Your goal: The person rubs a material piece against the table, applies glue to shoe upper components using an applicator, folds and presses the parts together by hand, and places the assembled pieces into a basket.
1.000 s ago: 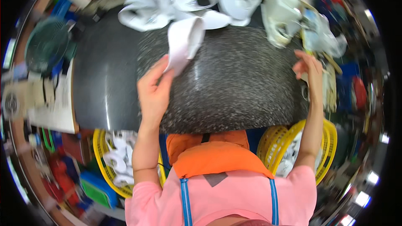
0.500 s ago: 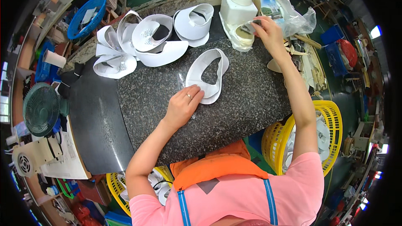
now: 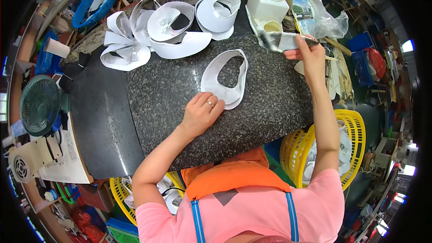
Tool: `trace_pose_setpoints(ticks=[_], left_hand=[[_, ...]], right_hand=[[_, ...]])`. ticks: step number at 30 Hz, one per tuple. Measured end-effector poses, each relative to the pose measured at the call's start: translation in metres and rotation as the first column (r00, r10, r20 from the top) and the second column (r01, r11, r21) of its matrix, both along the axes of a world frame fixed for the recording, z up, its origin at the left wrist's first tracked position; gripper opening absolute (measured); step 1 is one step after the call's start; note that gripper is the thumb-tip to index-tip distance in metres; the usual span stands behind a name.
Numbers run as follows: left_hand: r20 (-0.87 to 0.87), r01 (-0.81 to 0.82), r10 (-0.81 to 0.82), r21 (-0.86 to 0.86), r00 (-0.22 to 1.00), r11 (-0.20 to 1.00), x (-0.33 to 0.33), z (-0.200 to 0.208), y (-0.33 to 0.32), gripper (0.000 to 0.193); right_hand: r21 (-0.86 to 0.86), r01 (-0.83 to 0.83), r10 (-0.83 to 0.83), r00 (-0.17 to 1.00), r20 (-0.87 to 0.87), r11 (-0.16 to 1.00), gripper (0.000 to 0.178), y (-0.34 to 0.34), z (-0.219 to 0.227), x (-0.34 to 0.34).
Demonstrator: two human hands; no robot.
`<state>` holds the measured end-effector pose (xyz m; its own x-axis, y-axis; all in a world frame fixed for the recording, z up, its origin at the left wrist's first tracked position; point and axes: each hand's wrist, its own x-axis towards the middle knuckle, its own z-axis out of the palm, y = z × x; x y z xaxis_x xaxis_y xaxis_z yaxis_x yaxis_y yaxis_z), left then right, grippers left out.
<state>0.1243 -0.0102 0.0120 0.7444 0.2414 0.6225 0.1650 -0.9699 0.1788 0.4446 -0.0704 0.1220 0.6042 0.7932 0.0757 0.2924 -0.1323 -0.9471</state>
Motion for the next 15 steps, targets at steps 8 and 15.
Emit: trace_pose_setpoints(ticks=[8,15], left_hand=[[-0.076,-0.009,0.007,-0.034,0.997,0.999,-0.007,0.004,-0.009,0.028],[-0.038,-0.030,0.028,-0.042,0.999,0.999,-0.014,-0.006,-0.011,0.028]], right_hand=[[-0.131,-0.595,0.495,0.505,0.707,0.793,0.027,0.009,-0.045,-0.098],[-0.111,-0.673,0.603,0.561,0.566,0.731,0.026,0.015,-0.055,-0.097]])
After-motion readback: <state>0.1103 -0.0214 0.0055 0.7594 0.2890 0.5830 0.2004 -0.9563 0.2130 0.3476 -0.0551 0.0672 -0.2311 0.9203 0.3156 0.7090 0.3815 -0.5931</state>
